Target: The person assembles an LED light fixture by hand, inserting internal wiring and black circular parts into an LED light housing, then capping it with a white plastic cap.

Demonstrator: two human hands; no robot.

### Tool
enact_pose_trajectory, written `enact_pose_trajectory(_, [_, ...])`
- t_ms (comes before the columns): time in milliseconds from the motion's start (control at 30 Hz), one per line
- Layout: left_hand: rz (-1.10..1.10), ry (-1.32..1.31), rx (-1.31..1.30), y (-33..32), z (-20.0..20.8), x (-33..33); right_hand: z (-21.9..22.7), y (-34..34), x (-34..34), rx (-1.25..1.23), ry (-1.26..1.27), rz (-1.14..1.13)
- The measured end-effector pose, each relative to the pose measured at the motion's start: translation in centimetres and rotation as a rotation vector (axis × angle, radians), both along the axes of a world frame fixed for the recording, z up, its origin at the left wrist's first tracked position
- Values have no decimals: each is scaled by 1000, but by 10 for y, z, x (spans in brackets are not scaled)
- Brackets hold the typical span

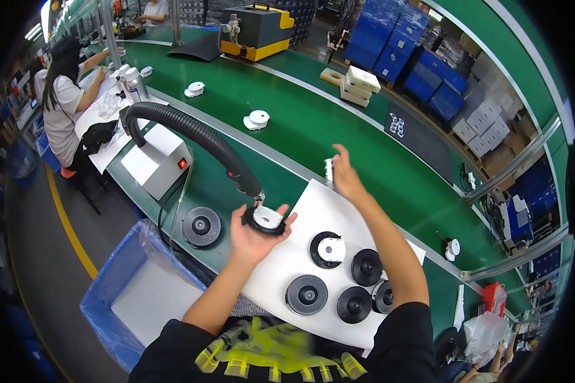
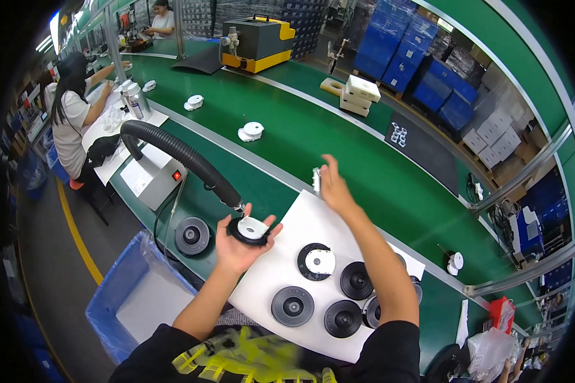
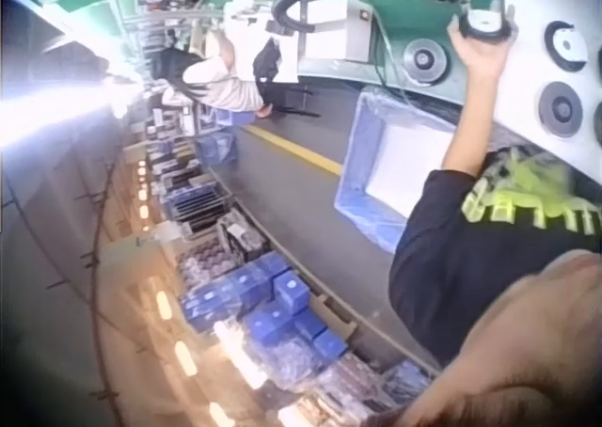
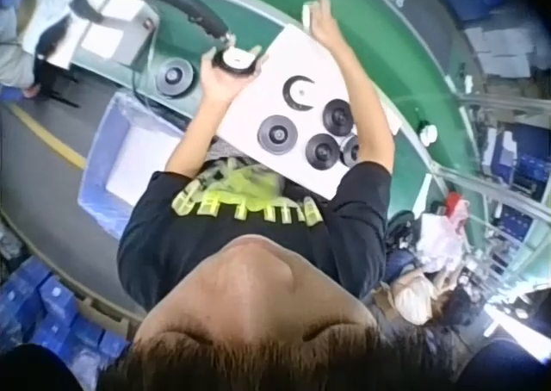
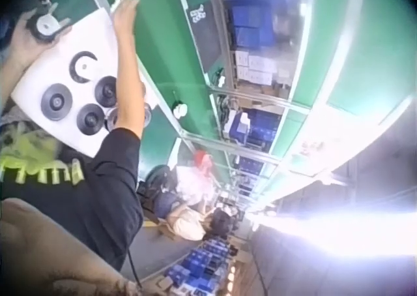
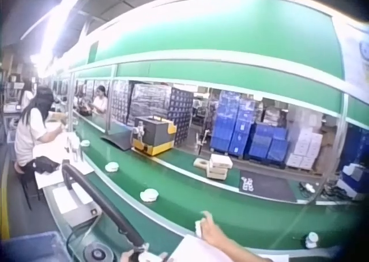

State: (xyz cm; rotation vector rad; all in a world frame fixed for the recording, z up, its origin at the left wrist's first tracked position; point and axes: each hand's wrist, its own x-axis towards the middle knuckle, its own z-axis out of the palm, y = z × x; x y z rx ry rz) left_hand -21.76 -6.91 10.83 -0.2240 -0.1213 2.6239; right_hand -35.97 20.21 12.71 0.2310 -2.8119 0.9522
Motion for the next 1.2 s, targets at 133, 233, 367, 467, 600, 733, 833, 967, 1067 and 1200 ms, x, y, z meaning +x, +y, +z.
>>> enact_pose_trajectory(133, [16,-35,49,-12,-17,-12,36,-89,69,-796,-439,115])
enact_pose_trajectory(233, [28,-139,5,-30,10,17,6,-98,77,-1245,-648,201])
enact_pose_trajectory(367, [33,32,-342,-72,3,79,-2,-135,90,-1360,-788,285])
enact_pose_trajectory(467, [-56,-6,3,-92,14,116,-21,-141,98,-1412,-780,315])
enact_pose_trajectory(600, [60,-138,-175,-88,20,134,-11,-140,114,-1494,-885,240])
enact_pose_trajectory(733, [-8,51,158,-83,1,123,4,-155,114,-1615,-994,278])
enact_pose_trajectory(833, [-85,179,106,-69,6,104,-23,-151,94,-1688,-1021,325])
enact_pose_trajectory(967, [-1,-124,-41,-56,25,81,-20,-138,104,-1743,-1024,176])
enact_pose_trajectory(1067, [-9,37,-86,-56,11,64,27,-107,150,-1704,-774,97])
enact_pose_trajectory(1200, [-8,-58,-169,-20,15,4,72,-82,208,-1727,-553,296])
